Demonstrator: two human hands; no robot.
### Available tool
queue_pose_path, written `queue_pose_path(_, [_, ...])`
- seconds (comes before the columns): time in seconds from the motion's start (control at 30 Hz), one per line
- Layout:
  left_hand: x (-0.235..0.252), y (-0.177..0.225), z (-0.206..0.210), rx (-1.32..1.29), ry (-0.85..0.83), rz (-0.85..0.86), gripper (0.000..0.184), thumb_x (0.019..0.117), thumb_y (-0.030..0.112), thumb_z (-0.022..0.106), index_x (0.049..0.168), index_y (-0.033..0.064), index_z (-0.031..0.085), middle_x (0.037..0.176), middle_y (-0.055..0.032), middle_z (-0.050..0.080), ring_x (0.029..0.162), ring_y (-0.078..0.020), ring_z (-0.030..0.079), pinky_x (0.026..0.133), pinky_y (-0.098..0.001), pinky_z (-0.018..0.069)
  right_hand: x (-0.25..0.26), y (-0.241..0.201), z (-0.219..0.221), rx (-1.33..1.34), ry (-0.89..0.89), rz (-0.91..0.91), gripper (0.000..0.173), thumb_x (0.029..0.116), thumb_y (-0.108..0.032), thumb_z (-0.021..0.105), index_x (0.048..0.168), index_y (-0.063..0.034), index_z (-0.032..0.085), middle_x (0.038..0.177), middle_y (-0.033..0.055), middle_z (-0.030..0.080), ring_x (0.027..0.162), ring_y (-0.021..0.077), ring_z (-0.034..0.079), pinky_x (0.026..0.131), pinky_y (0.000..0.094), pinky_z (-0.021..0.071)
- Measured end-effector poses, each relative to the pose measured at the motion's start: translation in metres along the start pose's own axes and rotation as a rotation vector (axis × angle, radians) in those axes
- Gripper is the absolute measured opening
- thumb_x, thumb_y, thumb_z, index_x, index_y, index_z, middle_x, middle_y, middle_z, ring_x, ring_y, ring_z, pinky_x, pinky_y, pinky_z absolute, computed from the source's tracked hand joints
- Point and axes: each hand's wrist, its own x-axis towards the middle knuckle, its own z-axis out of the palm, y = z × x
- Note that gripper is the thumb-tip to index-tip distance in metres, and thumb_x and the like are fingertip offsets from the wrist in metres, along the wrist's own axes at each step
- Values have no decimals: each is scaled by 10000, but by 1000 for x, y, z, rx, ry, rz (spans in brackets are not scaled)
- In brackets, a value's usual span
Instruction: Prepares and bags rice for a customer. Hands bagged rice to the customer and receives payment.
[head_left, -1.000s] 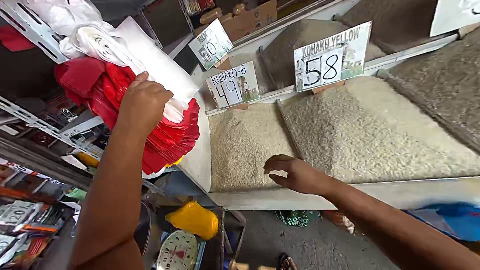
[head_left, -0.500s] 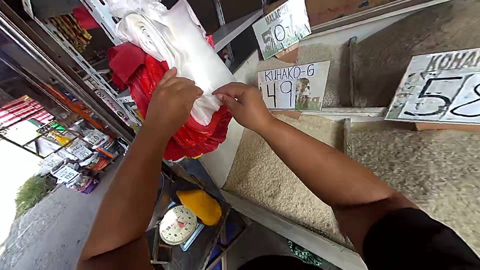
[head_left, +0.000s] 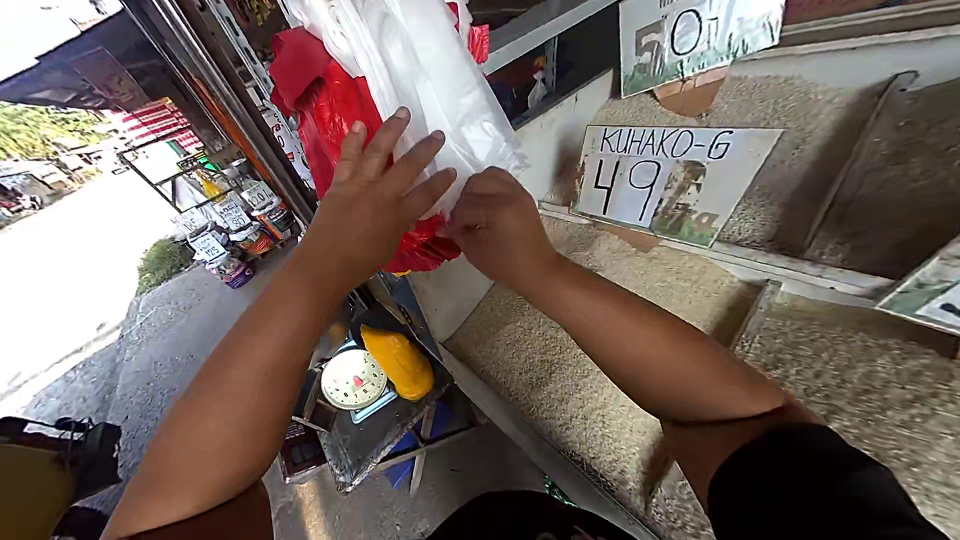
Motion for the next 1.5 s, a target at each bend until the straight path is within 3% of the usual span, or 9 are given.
queue_pose_path(0.23, [-111,119,75,-279,-42,-102,125,960,65,620,962,85,743,943,-88,733,1123,-298,687,1149,-716,286,-139,-64,-9,143,-276,153,114,955,-14,575,961,2,687,1020,127,751,1116,275,704,1046,424,528])
queue_pose_path(0.4, [-210,223,105,-1109,-585,-940,278,984,247,687,1020,-27,722,864,-126,707,846,-216,680,939,-457,530,-197,-42,8,142,-164,743,149,1054,-93,489,1050,56,490,862,147,592,705,208,611,635,382,537])
queue_pose_path(0.53, [-289,263,106,-1756,270,-1405,174,900,366,764,829,207,770,778,84,735,705,-13,672,689,-246,583,-210,-24,30,32,-298,1009,237,1084,-149,453,1187,60,491,914,207,619,824,338,659,748,518,537])
queue_pose_path(0.63, [-289,259,103,-1884,756,-1415,611,869,794,538,1193,297,682,1105,63,738,1033,-116,697,922,-379,583,-210,-35,44,52,-508,1021,252,1077,-142,451,1242,44,497,982,243,659,895,403,691,779,577,551])
queue_pose_path(0.73, [-285,260,97,-1858,691,-1520,1232,626,1051,331,1504,189,383,1327,2,648,1164,-146,648,939,-389,567,-212,-51,60,71,-577,1010,256,1072,-132,462,1253,45,505,1025,252,665,935,410,691,803,579,550])
queue_pose_path(0.87, [-301,284,99,-1781,642,-1599,573,819,617,769,1091,119,687,987,-21,768,878,-115,732,784,-315,621,-222,-63,73,49,-641,994,240,1084,-134,444,1239,36,509,1028,252,669,945,419,695,803,584,552])
queue_pose_path(0.97, [-296,281,86,-1500,315,-1877,73,937,30,711,1000,-5,706,853,-43,737,749,-104,693,730,-298,599,-233,-63,80,59,-677,989,256,1078,-113,440,1264,52,503,1052,263,665,971,424,691,830,589,550])
queue_pose_path(1.13, [-302,287,80,-1385,434,-2112,108,924,-7,711,1025,-35,687,870,-69,722,760,-129,685,735,-319,599,-254,-71,100,133,-431,930,578,987,-285,670,1369,110,490,1386,367,461,1237,478,532,1032,537,485])
queue_pose_path(1.5, [-300,280,79,-1606,693,-2197,70,1023,120,603,1060,78,644,806,-1,676,698,-78,635,662,-262,551,-254,-163,173,1021,-896,1131,183,823,-72,829,916,-10,684,804,33,659,715,79,595,692,279,526])
